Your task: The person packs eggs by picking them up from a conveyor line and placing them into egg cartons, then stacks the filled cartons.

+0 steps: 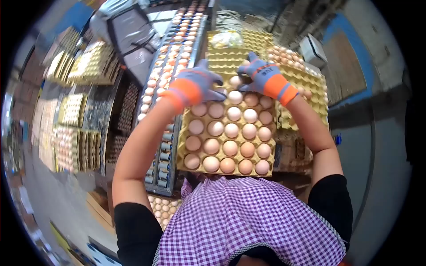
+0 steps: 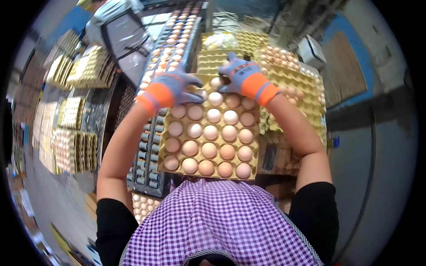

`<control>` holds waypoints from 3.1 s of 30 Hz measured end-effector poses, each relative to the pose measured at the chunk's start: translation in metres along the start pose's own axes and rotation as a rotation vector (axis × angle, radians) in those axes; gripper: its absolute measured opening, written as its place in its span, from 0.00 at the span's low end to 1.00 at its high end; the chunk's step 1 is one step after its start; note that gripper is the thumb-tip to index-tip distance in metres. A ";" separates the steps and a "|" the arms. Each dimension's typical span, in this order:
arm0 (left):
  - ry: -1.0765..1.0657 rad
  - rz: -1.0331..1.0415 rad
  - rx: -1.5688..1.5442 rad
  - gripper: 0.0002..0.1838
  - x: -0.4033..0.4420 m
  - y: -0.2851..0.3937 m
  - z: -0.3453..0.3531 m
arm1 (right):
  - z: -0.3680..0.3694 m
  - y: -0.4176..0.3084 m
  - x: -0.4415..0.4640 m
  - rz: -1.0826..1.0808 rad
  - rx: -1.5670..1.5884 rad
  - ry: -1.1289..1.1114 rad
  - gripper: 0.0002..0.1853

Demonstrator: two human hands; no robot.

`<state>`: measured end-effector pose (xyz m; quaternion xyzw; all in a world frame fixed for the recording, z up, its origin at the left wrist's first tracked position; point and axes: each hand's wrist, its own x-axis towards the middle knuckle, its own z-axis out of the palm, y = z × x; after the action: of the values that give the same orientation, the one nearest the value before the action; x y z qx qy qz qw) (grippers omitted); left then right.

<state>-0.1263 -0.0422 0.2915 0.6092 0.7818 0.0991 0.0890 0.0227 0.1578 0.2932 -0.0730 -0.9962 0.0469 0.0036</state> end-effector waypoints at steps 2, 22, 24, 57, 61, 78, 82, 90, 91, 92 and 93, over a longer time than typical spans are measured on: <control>-0.181 -0.016 0.325 0.19 0.015 0.020 0.008 | 0.008 0.007 0.015 -0.104 -0.137 -0.079 0.24; 0.379 -1.411 -0.614 0.28 -0.290 -0.119 0.238 | 0.216 -0.307 0.214 -0.664 -0.021 -0.794 0.33; 0.353 -1.449 -0.614 0.29 -0.285 -0.131 0.260 | 0.293 -0.311 0.239 -0.686 -0.051 -0.890 0.38; 0.358 -0.044 0.113 0.27 -0.018 0.000 0.073 | 0.061 0.025 -0.066 -0.102 0.136 0.130 0.40; 0.445 -0.150 0.120 0.17 -0.024 0.022 0.078 | 0.062 0.003 -0.088 -0.178 0.315 0.281 0.31; -0.132 0.072 0.436 0.19 0.043 0.050 0.079 | 0.029 0.028 -0.005 -0.242 0.210 -0.300 0.33; -0.117 0.046 0.414 0.18 0.044 0.060 0.073 | 0.032 0.033 -0.012 -0.239 0.073 -0.188 0.31; -0.094 0.070 0.204 0.15 0.047 0.036 0.078 | 0.035 0.021 -0.002 -0.392 -0.173 -0.127 0.17; 0.005 -0.224 0.002 0.13 0.045 0.042 0.095 | 0.031 0.016 -0.005 -0.524 -0.151 -0.036 0.15; 0.250 -0.064 0.035 0.10 -0.007 0.038 0.067 | 0.016 -0.012 -0.012 -0.529 -0.270 -0.034 0.16; 0.298 -0.164 -0.106 0.08 -0.051 0.038 0.040 | 0.019 -0.007 -0.011 -0.488 -0.271 -0.050 0.18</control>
<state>-0.0683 -0.0810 0.2642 0.5164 0.8271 0.2216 0.0118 0.0324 0.1475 0.2744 0.1705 -0.9813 -0.0871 -0.0196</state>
